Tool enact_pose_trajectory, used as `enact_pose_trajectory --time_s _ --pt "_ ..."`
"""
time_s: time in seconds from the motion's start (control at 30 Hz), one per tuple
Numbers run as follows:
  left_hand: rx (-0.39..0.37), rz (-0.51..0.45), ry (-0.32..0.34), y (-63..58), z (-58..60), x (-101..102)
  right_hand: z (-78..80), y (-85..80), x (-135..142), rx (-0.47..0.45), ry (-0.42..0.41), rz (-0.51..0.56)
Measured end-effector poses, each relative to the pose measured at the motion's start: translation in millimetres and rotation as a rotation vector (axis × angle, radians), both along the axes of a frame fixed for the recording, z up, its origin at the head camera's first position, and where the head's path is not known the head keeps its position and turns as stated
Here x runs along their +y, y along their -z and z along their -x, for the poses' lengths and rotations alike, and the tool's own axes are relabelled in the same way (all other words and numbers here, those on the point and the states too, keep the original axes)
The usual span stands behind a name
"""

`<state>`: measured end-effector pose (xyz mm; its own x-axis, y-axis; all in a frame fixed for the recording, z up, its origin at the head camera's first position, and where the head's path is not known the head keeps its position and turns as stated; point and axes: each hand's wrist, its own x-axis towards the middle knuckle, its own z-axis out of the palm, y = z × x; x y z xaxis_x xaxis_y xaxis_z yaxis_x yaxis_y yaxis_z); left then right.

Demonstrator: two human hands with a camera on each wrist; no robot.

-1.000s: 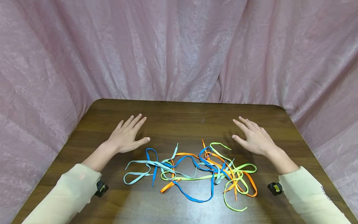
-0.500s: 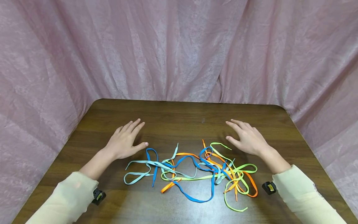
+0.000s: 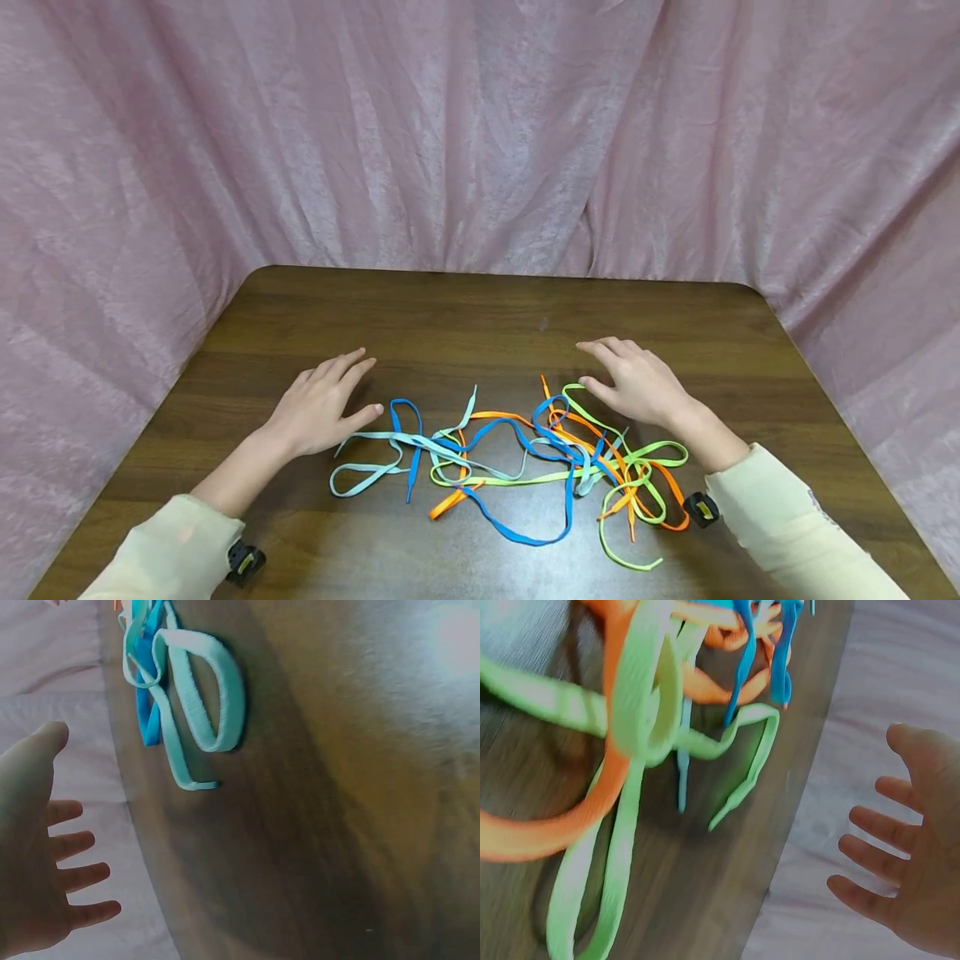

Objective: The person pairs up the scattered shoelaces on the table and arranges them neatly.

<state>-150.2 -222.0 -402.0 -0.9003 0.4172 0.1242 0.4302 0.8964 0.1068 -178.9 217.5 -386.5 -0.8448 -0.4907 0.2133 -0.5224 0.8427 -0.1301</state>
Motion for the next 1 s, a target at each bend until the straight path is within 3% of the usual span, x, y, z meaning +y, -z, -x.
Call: enact_pose_trajectory --time_s 0.47,1.0 --pt "0.044 -0.02 0.016 16.4 -15.8 -6.2 -14.5 2.7 -41.2 0.011 -0.136 0.005" --pt "-0.013 -0.012 0.017 27.1 -23.2 -10.3 -22.4 12.7 -62.4 0.042 -0.233 0.024"
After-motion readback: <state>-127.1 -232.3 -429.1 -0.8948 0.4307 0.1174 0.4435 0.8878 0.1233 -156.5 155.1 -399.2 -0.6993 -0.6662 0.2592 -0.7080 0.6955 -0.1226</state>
